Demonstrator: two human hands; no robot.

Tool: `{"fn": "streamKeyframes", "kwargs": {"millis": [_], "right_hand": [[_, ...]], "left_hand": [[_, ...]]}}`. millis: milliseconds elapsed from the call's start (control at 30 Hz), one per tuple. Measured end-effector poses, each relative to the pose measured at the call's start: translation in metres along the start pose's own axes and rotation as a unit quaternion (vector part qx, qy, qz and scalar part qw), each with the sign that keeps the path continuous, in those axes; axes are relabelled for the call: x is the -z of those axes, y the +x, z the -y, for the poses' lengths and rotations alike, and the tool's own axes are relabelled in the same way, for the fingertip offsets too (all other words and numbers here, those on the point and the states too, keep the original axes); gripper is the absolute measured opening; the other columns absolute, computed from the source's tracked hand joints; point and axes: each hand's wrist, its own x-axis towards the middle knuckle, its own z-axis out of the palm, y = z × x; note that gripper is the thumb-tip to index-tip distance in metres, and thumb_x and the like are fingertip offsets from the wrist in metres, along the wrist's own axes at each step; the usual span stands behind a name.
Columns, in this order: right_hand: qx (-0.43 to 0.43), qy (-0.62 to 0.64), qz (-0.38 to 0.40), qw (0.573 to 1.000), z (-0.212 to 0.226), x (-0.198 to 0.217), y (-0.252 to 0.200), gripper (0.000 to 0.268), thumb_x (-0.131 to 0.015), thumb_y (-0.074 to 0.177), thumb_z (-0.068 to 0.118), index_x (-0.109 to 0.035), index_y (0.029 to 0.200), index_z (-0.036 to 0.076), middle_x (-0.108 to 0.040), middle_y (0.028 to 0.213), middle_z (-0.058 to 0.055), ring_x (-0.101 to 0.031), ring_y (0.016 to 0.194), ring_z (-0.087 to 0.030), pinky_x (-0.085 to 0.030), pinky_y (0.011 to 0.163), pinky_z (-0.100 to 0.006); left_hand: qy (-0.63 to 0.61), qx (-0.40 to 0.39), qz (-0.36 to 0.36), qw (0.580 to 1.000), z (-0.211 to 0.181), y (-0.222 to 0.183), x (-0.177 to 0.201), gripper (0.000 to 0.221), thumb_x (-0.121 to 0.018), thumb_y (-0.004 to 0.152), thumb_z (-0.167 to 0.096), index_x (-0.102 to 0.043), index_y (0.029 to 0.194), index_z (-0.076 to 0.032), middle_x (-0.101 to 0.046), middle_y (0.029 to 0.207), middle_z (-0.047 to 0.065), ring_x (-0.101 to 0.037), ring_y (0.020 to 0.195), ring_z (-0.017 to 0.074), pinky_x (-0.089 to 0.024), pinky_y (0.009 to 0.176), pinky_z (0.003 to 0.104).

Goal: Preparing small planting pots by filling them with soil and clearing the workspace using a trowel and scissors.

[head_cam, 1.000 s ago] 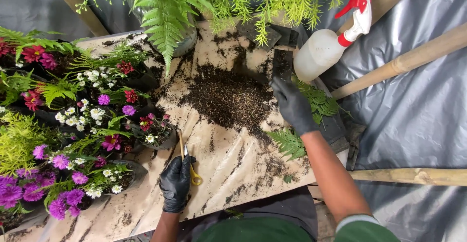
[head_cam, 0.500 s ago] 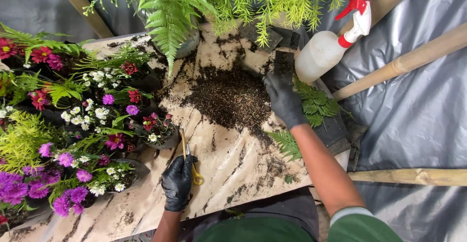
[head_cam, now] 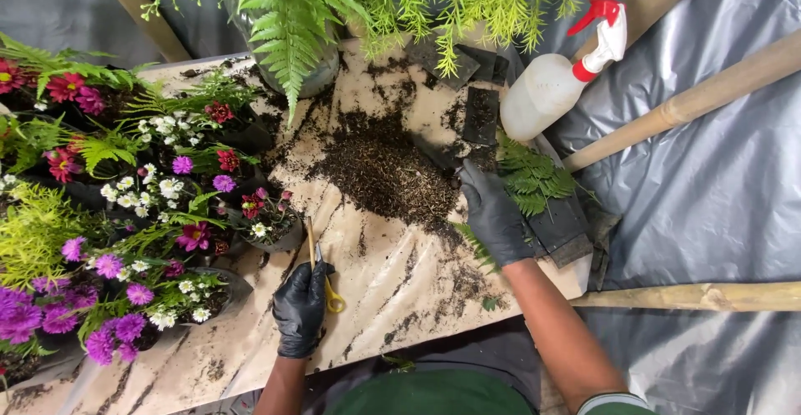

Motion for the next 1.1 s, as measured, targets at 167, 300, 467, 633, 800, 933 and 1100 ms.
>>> {"fn": "streamKeyframes", "kwargs": {"millis": [167,300,467,633,800,933,1100], "right_hand": [[0.033,0.011,-0.089,0.995,0.005,-0.009,0.008,0.044,-0.058,0.105,0.007,-0.051,0.147,0.02,-0.066,0.123,-0.02,-0.069,0.087,-0.025,-0.064,0.058,-0.031],[0.057,-0.152,-0.092,0.982,0.035,-0.002,0.018,0.037,-0.076,0.096,0.005,-0.062,0.124,0.026,-0.069,0.086,-0.004,-0.065,0.074,-0.027,-0.059,0.062,-0.037],[0.082,-0.096,-0.061,0.99,0.085,-0.01,-0.013,0.027,-0.065,0.099,0.021,-0.065,0.124,0.011,-0.071,0.12,-0.014,-0.066,0.093,-0.027,-0.057,0.082,-0.042],[-0.155,0.263,0.16,0.939,0.151,-0.019,-0.077,0.037,-0.063,0.096,0.024,-0.066,0.133,0.02,-0.065,0.125,-0.013,-0.068,0.087,-0.02,-0.06,0.057,-0.025],[-0.158,0.437,0.221,0.858,0.169,-0.032,-0.098,0.075,-0.055,0.089,0.065,-0.057,0.14,0.01,-0.068,0.105,-0.01,-0.067,0.086,-0.018,-0.059,0.072,-0.032],[-0.208,0.462,0.154,0.848,0.135,-0.055,-0.111,0.057,-0.06,0.097,0.038,-0.056,0.147,0.011,-0.07,0.135,-0.013,-0.067,0.12,-0.024,-0.059,0.096,-0.037],[-0.362,0.515,0.103,0.77,0.102,-0.061,-0.113,0.063,-0.066,0.102,0.036,-0.051,0.149,-0.004,-0.069,0.109,-0.029,-0.069,0.072,-0.027,-0.058,0.055,-0.032]], "left_hand": [[-0.002,-0.027,-0.003,1.0,-0.002,0.001,0.001,0.019,-0.062,0.099,-0.027,-0.08,0.098,-0.021,-0.078,0.082,-0.002,-0.074,0.072,0.0174,-0.056,0.062,0.036],[0.018,-0.01,-0.004,1.0,0.004,0.001,-0.003,0.02,-0.062,0.098,-0.032,-0.08,0.099,-0.024,-0.078,0.083,-0.002,-0.074,0.074,0.0196,-0.054,0.062,0.038],[-0.12,0.058,0.027,0.991,-0.017,0.003,-0.002,0.025,-0.057,0.102,-0.026,-0.076,0.1,-0.01,-0.081,0.085,0.006,-0.08,0.073,0.0194,-0.065,0.062,0.035],[-0.3,0.2,0.029,0.932,-0.04,0.006,-0.026,0.028,-0.051,0.106,-0.028,-0.07,0.1,-0.008,-0.076,0.084,0.01,-0.075,0.068,0.0221,-0.065,0.062,0.038],[-0.474,0.181,0.041,0.861,-0.092,0.01,-0.046,0.032,-0.055,0.103,-0.03,-0.074,0.105,-0.004,-0.078,0.092,0.014,-0.076,0.085,0.0274,-0.066,0.077,0.042],[-0.477,0.202,0.061,0.853,-0.108,0.018,-0.061,0.026,-0.064,0.099,-0.03,-0.078,0.101,-0.008,-0.081,0.094,0.011,-0.074,0.084,0.0226,-0.061,0.084,0.041],[-0.393,0.294,0.111,0.864,-0.108,0.025,-0.071,0.029,-0.069,0.097,-0.028,-0.077,0.105,-0.001,-0.078,0.09,0.018,-0.071,0.079,0.0213,-0.062,0.056,0.033]]}}
